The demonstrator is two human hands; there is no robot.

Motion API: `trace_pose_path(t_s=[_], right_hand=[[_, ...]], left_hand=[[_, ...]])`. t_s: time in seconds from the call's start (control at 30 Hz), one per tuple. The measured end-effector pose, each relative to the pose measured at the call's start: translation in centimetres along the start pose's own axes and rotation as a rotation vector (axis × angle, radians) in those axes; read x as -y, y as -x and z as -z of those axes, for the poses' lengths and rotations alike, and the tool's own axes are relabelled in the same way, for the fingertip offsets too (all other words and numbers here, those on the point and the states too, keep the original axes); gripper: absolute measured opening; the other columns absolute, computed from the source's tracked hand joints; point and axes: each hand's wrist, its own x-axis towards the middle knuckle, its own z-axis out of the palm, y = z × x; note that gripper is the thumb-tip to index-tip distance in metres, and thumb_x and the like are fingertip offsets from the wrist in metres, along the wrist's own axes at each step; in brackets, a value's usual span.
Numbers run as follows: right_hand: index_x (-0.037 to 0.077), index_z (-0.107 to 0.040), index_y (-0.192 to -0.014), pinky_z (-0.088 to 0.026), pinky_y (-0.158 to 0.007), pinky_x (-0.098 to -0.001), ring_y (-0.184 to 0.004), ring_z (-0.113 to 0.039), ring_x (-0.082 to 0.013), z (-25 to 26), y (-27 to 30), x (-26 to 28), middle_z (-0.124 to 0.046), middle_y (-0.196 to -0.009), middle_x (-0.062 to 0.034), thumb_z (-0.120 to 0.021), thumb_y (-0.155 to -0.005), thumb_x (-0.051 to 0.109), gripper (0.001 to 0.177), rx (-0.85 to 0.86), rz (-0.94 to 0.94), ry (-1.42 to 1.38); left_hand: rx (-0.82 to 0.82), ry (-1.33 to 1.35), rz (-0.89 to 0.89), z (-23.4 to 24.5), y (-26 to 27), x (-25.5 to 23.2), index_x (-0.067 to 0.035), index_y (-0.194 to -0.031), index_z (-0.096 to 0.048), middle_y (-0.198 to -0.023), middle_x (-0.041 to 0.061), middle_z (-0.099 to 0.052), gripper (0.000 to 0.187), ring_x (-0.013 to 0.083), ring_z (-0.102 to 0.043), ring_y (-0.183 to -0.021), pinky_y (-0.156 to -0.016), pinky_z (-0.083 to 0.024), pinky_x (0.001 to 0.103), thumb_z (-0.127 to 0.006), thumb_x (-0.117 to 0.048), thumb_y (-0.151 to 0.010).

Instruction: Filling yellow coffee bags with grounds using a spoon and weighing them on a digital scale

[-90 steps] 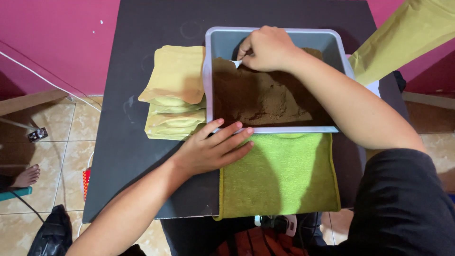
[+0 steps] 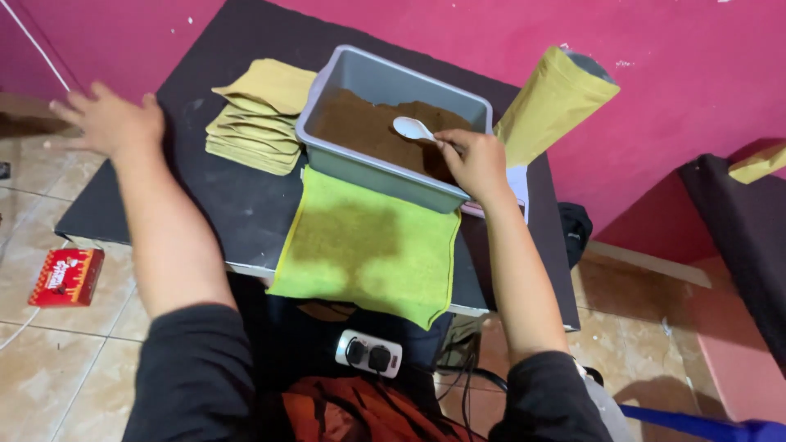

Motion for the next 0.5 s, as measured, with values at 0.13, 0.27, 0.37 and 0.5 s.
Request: trace_pose_path(t_s=[0.13, 0.27, 0.37, 0.5], right_hand=[[0.018, -0.081, -0.110, -0.055, -0.077, -0.0347, -0.098, -0.075, -0.0190, 0.7, -0.2, 1.0, -0.080, -0.108, 0.0014, -0.068, -0.097, 0.020, 0.018, 0.026, 0.061, -0.068], [0.021, -0.081, -0.111, -0.055, -0.069, -0.0373, -0.098, -0.075, -0.0206, 0.1, 0.2, 0.5, -0.080, -0.108, 0.0024, -0.065, -0.096, 0.019, 0.022, 0.016, 0.060, 0.067], [0.022, -0.081, -0.109, -0.053, -0.062, -0.0423, -0.087, -0.074, -0.0274, -0.3, -0.1, 0.1, -0.080, -0.103, 0.0037, -0.063, -0.096, 0.021, 0.022, 0.062, 0.029, 0.127], [0.024, -0.082, -0.108, -0.053, -0.066, -0.0406, -0.090, -0.074, -0.0255, -0.1, -0.1, 0.0, -0.080, -0.104, 0.0041, -0.065, -0.094, 0.021, 0.023, 0.060, -0.002, 0.102]], left_hand=[[0.588, -0.194, 0.193, -1.9, -1.0, 1.0, 0.005, -0.139, -0.061, -0.139, 0.028, -0.062, 0.083, 0.0486, -0.058, -0.126, -0.096, -0.046, 0.059, -0.038, -0.068, -0.108], [0.576, -0.240, 0.152, -2.8, -1.2, 1.1, 0.004, -0.137, -0.064, -0.137, 0.027, -0.063, 0.080, 0.0482, -0.060, -0.124, -0.092, -0.050, 0.058, -0.037, -0.067, -0.109], [0.487, -0.297, 0.069, -5.2, -2.0, 2.7, 0.006, -0.127, -0.071, -0.126, 0.030, -0.070, 0.085, 0.0502, -0.067, -0.112, -0.082, -0.055, 0.057, -0.041, -0.072, -0.111], [0.507, -0.282, 0.087, -4.7, -1.8, 2.7, 0.009, -0.128, -0.068, -0.127, 0.031, -0.068, 0.090, 0.0508, -0.065, -0.113, -0.081, -0.055, 0.059, -0.042, -0.075, -0.112]])
